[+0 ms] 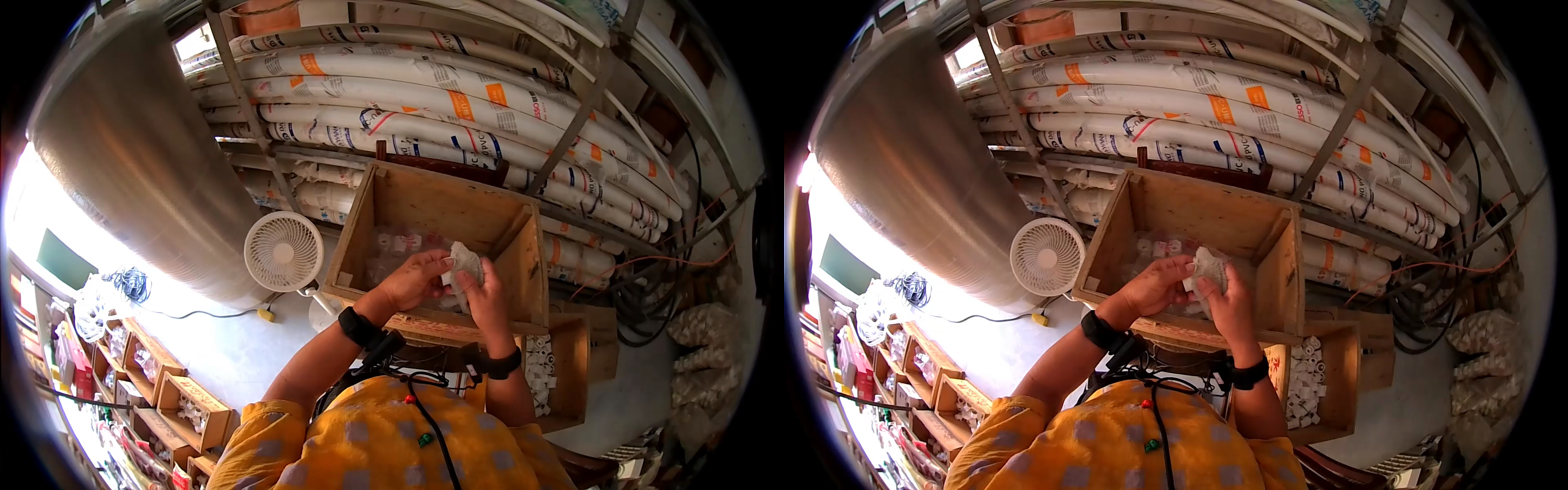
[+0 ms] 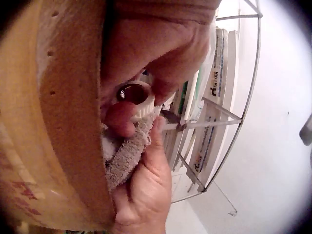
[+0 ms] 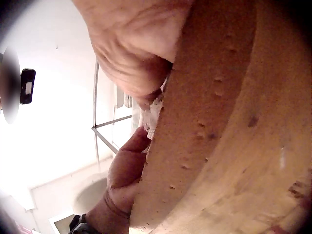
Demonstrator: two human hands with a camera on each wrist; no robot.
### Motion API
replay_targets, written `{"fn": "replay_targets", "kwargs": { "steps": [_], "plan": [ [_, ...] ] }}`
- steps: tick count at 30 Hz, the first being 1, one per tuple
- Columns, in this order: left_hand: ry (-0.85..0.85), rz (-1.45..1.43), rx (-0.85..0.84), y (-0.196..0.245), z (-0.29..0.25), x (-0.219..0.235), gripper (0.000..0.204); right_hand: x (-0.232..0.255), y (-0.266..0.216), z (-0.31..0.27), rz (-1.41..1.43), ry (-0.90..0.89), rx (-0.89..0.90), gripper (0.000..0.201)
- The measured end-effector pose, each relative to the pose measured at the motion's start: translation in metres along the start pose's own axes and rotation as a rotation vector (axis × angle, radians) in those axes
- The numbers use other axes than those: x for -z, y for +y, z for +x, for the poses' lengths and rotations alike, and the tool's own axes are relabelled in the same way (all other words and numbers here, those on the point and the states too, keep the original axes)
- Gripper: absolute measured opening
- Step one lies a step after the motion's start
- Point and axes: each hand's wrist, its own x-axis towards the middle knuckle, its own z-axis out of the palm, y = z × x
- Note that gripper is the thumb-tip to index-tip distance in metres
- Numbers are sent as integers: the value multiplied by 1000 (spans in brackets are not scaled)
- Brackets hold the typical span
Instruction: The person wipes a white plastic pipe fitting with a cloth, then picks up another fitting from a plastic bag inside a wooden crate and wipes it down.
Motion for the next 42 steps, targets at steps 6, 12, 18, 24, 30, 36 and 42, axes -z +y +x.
{"fn": "replay_targets", "kwargs": {
  "steps": [6, 12, 18, 24, 30, 36, 42],
  "plan": [
    [2, 25, 31, 2, 0, 3, 25, 1, 4, 1, -32, -18, -5, 40],
    [2, 15, 46, 4, 0, -8, 27, 2, 1, -1, -127, 73, -26, 42],
    [14, 32, 13, 1, 1, -1, 24, 2, 2, 0, -50, 52, -61, 41],
    [50, 12, -29, -5, 4, 7, 22, 2, 5, 2, -62, -31, -8, 42],
    [44, 10, 25, 0, 2, 0, 25, 1, 4, 2, -104, 25, 33, 38],
    [46, -12, 25, 1, 1, -4, 30, 1, 4, -1, -140, 127, -22, 36],
    [51, -21, 4, 1, 0, -3, 24, 1, 6, 2, -9, 11, -5, 40]
  ]
}}
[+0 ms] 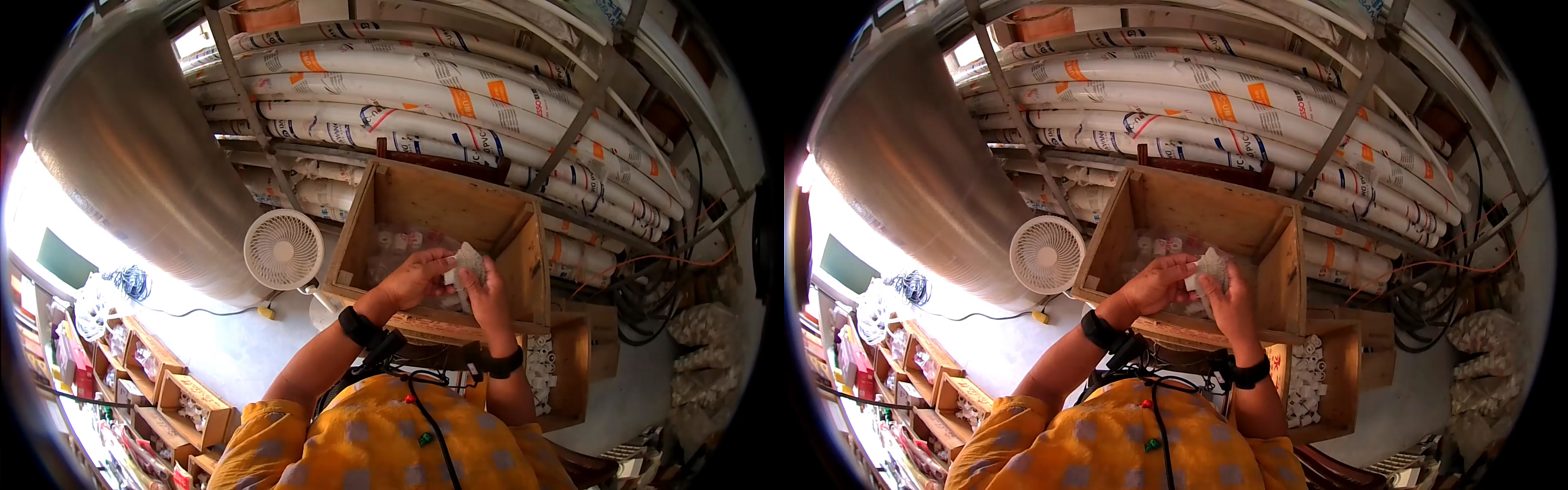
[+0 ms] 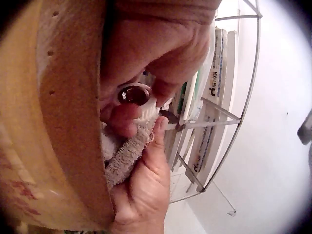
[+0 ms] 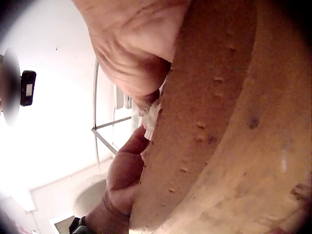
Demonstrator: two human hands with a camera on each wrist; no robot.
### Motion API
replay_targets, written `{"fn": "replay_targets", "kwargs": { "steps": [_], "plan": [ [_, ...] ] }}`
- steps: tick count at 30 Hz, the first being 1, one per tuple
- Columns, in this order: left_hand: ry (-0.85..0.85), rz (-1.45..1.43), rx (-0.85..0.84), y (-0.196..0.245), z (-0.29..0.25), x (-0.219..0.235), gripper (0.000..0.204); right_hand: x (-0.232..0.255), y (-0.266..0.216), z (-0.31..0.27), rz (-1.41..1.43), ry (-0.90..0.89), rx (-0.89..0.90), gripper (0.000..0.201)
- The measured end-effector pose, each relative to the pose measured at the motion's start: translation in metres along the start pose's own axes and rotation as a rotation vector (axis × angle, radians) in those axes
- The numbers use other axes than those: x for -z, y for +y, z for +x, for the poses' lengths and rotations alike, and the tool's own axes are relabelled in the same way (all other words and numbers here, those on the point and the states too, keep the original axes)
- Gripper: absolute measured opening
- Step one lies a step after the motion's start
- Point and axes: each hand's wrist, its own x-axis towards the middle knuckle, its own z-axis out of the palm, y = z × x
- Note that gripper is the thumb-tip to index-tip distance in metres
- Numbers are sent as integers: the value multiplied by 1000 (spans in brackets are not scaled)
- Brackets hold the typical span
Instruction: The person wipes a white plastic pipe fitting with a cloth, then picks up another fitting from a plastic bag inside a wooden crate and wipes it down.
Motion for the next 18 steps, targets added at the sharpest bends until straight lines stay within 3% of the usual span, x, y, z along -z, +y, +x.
{"fn": "replay_targets", "kwargs": {
  "steps": [18],
  "plan": [
    [59, 40, 0, 3, -2, -6, 26, 0, 2, -1, -15, 53, 3, 35]
  ]
}}
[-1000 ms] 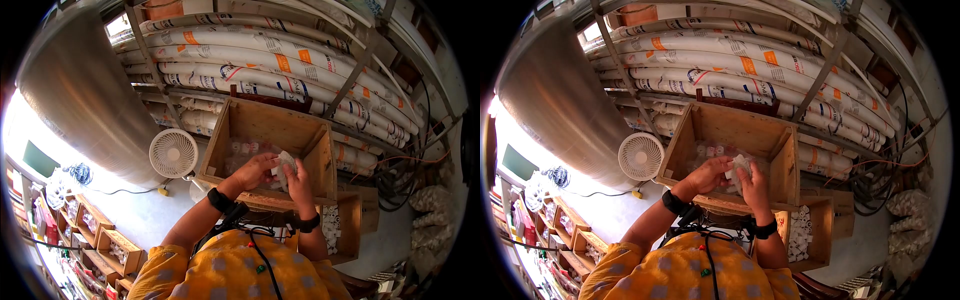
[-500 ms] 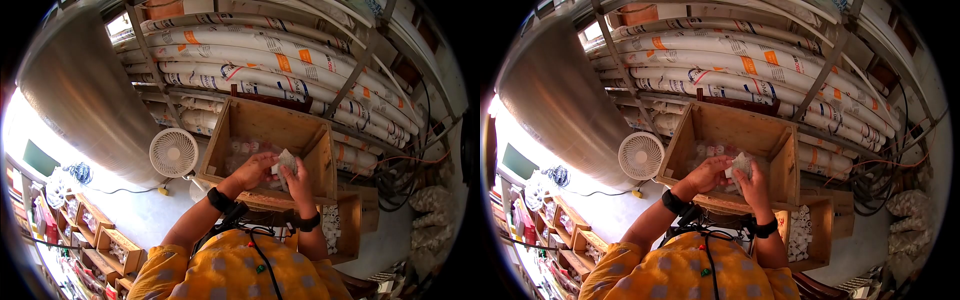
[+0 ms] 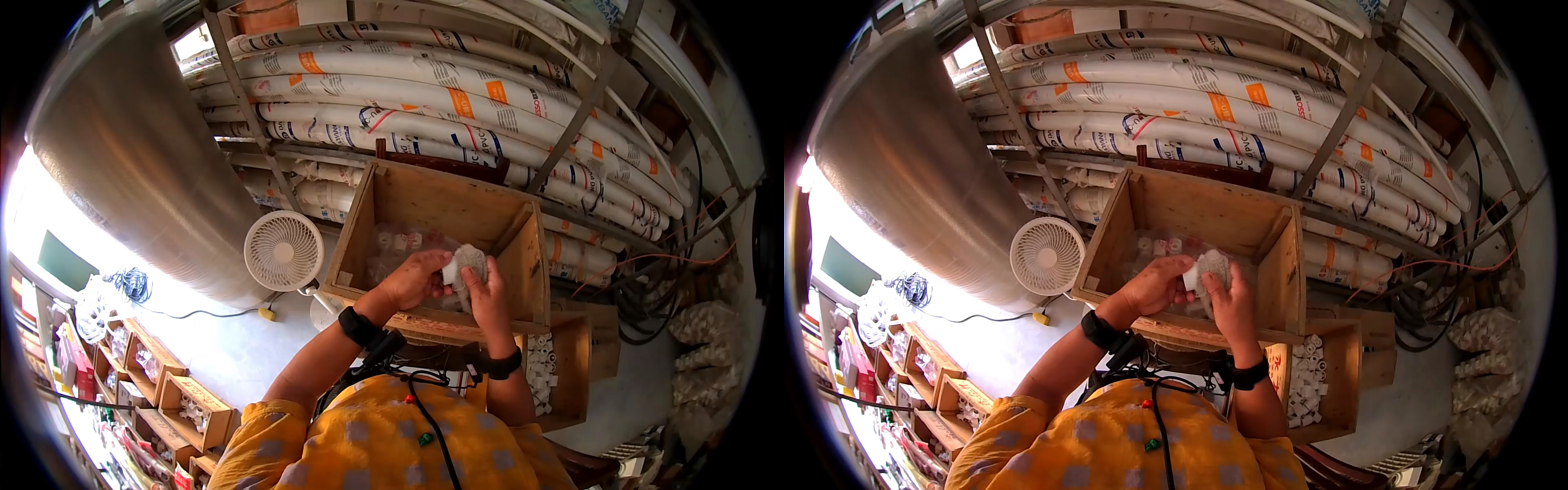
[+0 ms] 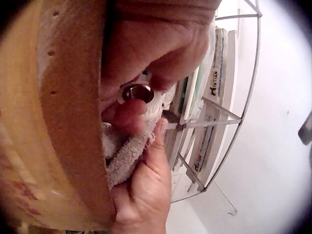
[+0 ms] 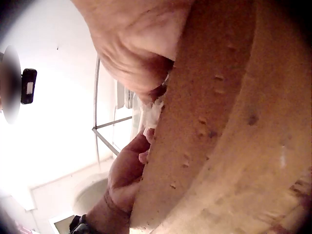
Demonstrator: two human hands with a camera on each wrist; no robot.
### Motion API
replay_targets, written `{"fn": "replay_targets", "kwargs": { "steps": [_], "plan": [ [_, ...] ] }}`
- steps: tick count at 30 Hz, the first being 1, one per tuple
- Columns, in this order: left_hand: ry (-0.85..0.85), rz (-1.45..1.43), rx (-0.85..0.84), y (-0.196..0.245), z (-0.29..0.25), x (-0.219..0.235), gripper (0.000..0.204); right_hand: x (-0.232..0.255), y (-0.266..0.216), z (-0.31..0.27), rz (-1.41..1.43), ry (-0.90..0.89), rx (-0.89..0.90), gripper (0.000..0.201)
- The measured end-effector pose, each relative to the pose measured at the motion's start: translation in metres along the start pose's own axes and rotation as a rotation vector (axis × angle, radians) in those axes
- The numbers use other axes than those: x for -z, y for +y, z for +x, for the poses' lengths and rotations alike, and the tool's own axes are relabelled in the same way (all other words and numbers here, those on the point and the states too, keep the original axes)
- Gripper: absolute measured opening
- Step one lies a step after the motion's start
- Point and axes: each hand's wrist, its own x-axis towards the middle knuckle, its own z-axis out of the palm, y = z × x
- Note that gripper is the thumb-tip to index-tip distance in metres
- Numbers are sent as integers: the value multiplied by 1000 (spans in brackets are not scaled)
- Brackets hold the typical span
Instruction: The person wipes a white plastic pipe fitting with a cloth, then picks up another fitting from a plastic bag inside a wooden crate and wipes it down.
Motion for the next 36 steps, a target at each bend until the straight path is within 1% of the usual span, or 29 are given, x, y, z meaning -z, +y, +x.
{"fn": "replay_targets", "kwargs": {
  "steps": [3, 6, 9, 12, 15, 18, 21, 23, 24, 27, 30, 33, 36],
  "plan": [
    [24, -18, 9, 1, 1, 2, 31, -1, -9, 1, -14, -59, 52, 37],
    [30, 7, 19, 1, 0, 1, 32, 2, -3, 1, -17, -94, 22, 36],
    [17, 25, 44, 4, -3, -3, 30, -1, 0, 1, 13, -43, 41, 35],
    [-26, 38, 65, 3, -1, -2, 27, 2, -5, 0, -41, -43, 22, 36],
    [-44, 11, 70, 4, -2, -7, 26, 1, -2, -2, -74, 37, 29, 38],
    [-48, 6, 55, 5, -3, -6, 27, 2, -8, -1, 5, 10, -34, 38],
    [-36, 2, 11, 0, 1, 1, 26, 2, -4, -1, -5, 13, -23, 39],
    [-44, -22, -2, -3, 4, 7, 27, 1, -6, 0, 9, -44, 6, 39],
    [-45, -16, 6, -2, 3, 6, 27, 1, -7, 1, 16, -71, 19, 39],
    [-52, -5, 32, 1, 1, 3, 27, -1, -6, 1, 71, -80, -10, 39],
    [-78, 1, 45, 1, 1, 3, 27, 1, -7, 0, 9, -65, -27, 36],
    [-113, 26, 47, 0, 2, 3, 29, 0, -6, -1, 23, 0, 6, 35],
    [-116, 31, 33, -4, 3, 5, 31, 0, -9, -1, 8, 11, 27, 34]
  ]
}}
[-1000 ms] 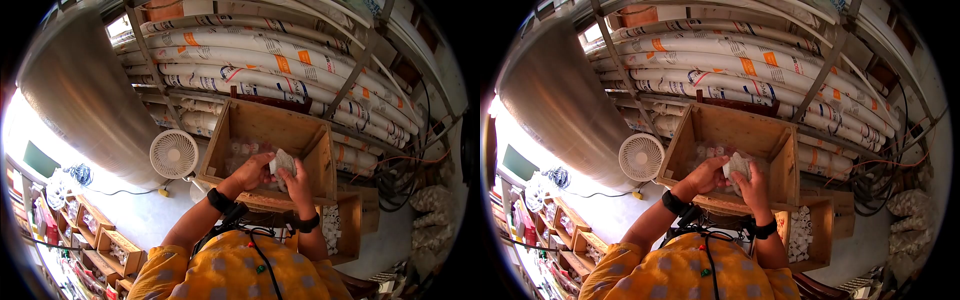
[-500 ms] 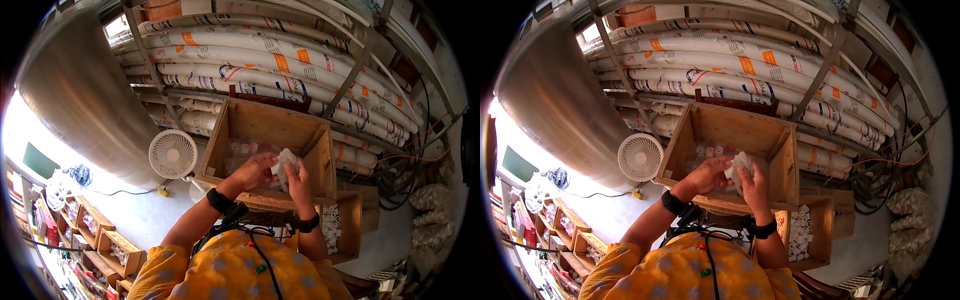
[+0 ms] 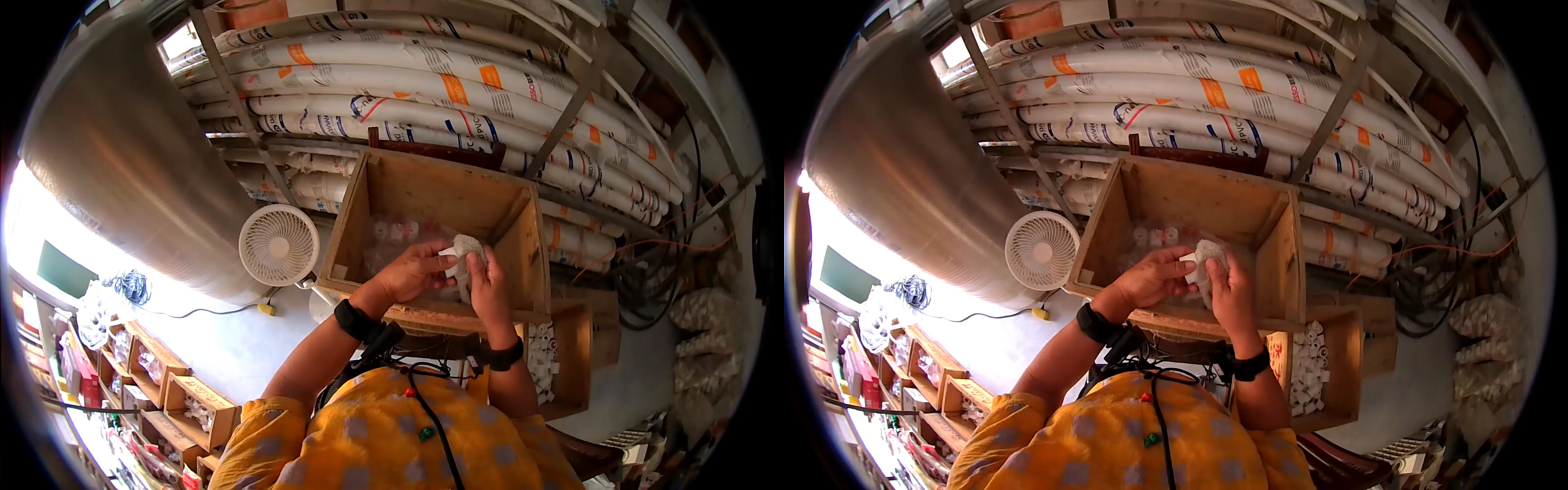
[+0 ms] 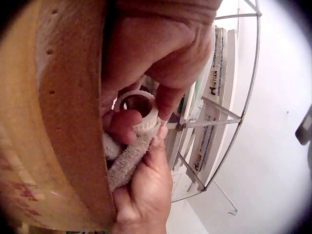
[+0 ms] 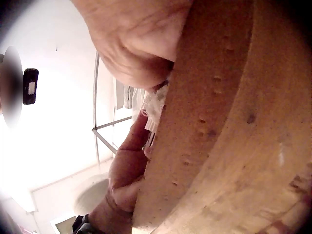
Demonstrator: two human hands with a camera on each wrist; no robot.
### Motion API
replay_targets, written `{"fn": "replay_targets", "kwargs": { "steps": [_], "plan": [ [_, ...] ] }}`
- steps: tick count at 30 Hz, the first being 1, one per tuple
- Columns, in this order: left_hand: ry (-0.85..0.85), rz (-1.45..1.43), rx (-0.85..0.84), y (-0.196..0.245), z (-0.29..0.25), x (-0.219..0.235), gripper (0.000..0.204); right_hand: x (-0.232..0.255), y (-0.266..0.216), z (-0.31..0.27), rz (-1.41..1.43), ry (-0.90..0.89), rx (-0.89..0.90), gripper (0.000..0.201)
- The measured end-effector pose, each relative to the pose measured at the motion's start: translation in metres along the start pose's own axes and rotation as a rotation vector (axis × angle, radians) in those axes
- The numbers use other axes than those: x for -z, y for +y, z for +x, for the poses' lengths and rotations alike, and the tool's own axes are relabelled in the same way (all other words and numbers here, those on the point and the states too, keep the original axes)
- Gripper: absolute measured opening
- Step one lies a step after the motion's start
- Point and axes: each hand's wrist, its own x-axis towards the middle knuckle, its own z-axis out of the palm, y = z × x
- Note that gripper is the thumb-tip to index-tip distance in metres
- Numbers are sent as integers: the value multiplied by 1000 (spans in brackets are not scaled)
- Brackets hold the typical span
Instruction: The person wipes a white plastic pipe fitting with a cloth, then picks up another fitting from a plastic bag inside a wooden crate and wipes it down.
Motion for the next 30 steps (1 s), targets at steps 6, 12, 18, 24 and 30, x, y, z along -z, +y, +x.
{"fn": "replay_targets", "kwargs": {
  "steps": [6, 12, 18, 24, 30],
  "plan": [
    [40, 20, 5, 5, -2, -3, 29, -2, 1, 1, 51, 44, 2, 33],
    [78, -20, 1, 6, -2, -5, 27, 3, 4, 1, -5, -110, -48, 36],
    [39, -50, 49, 8, -3, -8, 27, 0, 9, 4, -151, 60, 160, 34],
    [81, -37, 43, 6, -3, -7, 29, 6, 15, 2, -225, 54, -9, 33],
    [28, -40, -9, 5, -1, -1, 27, 2, 12, 4, -127, -33, 81, 38]
  ]
}}
